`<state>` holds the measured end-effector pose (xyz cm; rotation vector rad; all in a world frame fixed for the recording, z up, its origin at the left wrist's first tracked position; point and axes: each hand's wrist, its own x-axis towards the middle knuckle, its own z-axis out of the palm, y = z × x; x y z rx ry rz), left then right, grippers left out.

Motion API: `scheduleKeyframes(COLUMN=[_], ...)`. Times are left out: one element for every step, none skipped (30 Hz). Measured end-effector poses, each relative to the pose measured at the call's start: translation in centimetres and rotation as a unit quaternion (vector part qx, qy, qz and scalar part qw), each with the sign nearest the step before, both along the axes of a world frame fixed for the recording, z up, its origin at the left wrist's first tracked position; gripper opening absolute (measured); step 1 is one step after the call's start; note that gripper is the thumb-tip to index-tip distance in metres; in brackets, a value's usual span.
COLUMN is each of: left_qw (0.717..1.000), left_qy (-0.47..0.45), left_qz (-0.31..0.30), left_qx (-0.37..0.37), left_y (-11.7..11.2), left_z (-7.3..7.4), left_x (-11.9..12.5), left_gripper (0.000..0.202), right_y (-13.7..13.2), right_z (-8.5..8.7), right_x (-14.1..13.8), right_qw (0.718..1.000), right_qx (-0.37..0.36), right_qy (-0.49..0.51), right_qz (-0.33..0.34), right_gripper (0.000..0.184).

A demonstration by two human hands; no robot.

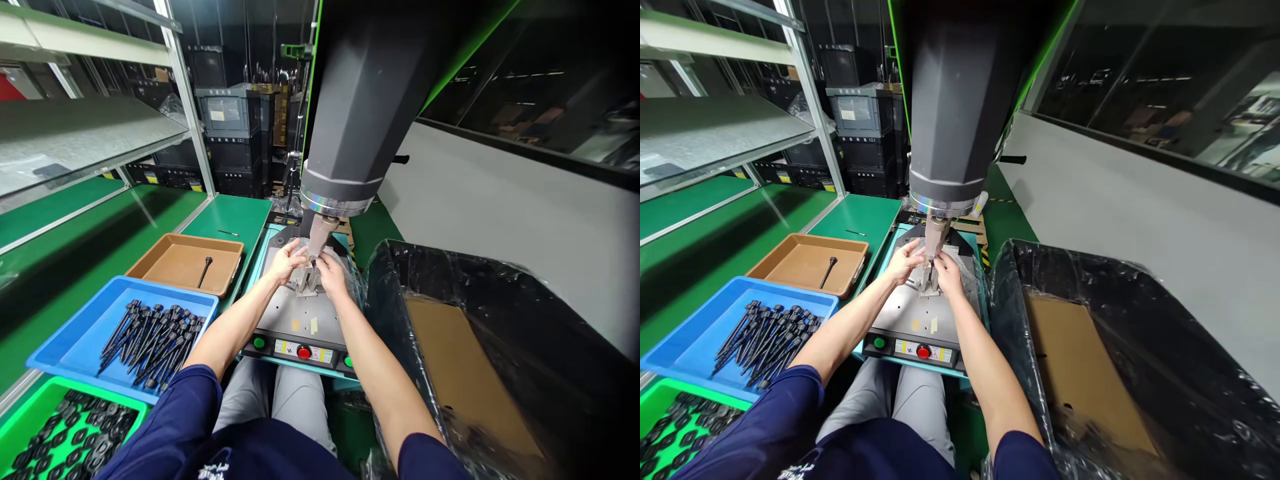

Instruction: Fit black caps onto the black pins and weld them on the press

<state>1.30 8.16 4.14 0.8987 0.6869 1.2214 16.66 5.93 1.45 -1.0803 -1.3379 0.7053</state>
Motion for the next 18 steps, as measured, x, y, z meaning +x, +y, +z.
scheduleKeyframes(left_qw=[1.0, 1.0, 1.0, 1.0, 1.0, 0.999, 0.999, 0.999, 0.999, 0.999, 0.999, 0.999, 0.999, 0.999, 0.999, 0.998, 0.998, 0.998], left_qy=[0.002, 0.006, 0.011, 0.016, 0.022, 0.028, 0.032, 0.034, 0.034, 0.033, 0.03, 0.028, 0.028, 0.03, 0.032, 0.037, 0.041, 0.046], left_qz=[0.002, 0.004, 0.006, 0.008, 0.01, 0.011, 0.01, 0.009, 0.006, 0.004, 0.003, 0.003, 0.002, 0.002, 0.001, 0.001, 0.001, 0.002], left_qx=[0.005, 0.01, 0.014, 0.017, 0.018, 0.019, 0.021, 0.023, 0.027, 0.03, 0.033, 0.037, 0.039, 0.04, 0.041, 0.042, 0.041, 0.041], left_y=[0.0, 0.0, 0.0, 0.0, 0.0, 0.0, 0.1, 0.1, 0.2, 0.3, 0.3, 0.4, 0.4, 0.4, 0.4, 0.3, 0.3, 0.2], left_z=[0.0, -0.1, -0.1, -0.2, -0.2, -0.3, -0.3, -0.4, -0.4, -0.5, -0.5, -0.6, -0.6, -0.6, -0.6, -0.6, -0.6, -0.5], left_x=[0.0, 0.0, 0.0, 0.0, 0.0, 0.0, -0.1, -0.1, -0.2, -0.2, -0.3, -0.3, -0.3, -0.2, -0.2, -0.2, -0.1, -0.1], left_gripper=[0.072, 0.072, 0.071, 0.071, 0.071, 0.07, 0.07, 0.07, 0.071, 0.072, 0.073, 0.074, 0.075, 0.075, 0.076, 0.076, 0.077, 0.077], right_y=[0.0, 0.0, 0.0, 0.0, 0.0, 0.1, 0.2, 0.4, 0.5, 0.7, 0.9, 1.0, 1.0, 1.1, 1.0, 1.0, 0.9, 0.8], right_z=[0.0, 0.1, 0.2, 0.3, 0.4, 0.5, 0.6, 0.6, 0.6, 0.5, 0.3, 0.2, 0.0, -0.1, -0.1, -0.1, -0.1, 0.0], right_x=[0.1, 0.2, 0.2, 0.2, 0.1, 0.0, -0.1, -0.2, -0.2, -0.2, -0.3, -0.3, -0.2, -0.2, -0.2, -0.2, -0.2, -0.1], right_qw=[1.0, 1.0, 1.0, 1.0, 0.999, 0.999, 0.999, 0.999, 0.998, 0.998, 0.997, 0.997, 0.996, 0.997, 0.997, 0.997, 0.997, 0.997], right_qx=[-0.002, -0.007, -0.013, -0.021, -0.03, -0.037, -0.043, -0.048, -0.054, -0.059, -0.064, -0.067, -0.066, -0.059, -0.045, -0.028, -0.01, 0.003], right_qy=[-0.001, -0.005, -0.011, -0.017, -0.02, -0.018, -0.013, -0.006, -0.001, 0.002, 0.003, 0.001, -0.002, -0.007, -0.011, -0.015, -0.018, -0.021], right_qz=[-0.002, -0.002, 0.0, 0.0, -0.001, -0.003, -0.009, -0.016, -0.023, -0.031, -0.038, -0.045, -0.052, -0.058, -0.065, -0.071, -0.074, -0.075], right_gripper=[0.04, 0.04, 0.039, 0.038, 0.037, 0.036, 0.036, 0.036, 0.037, 0.037, 0.037, 0.037, 0.036, 0.035, 0.034, 0.032, 0.031, 0.03])
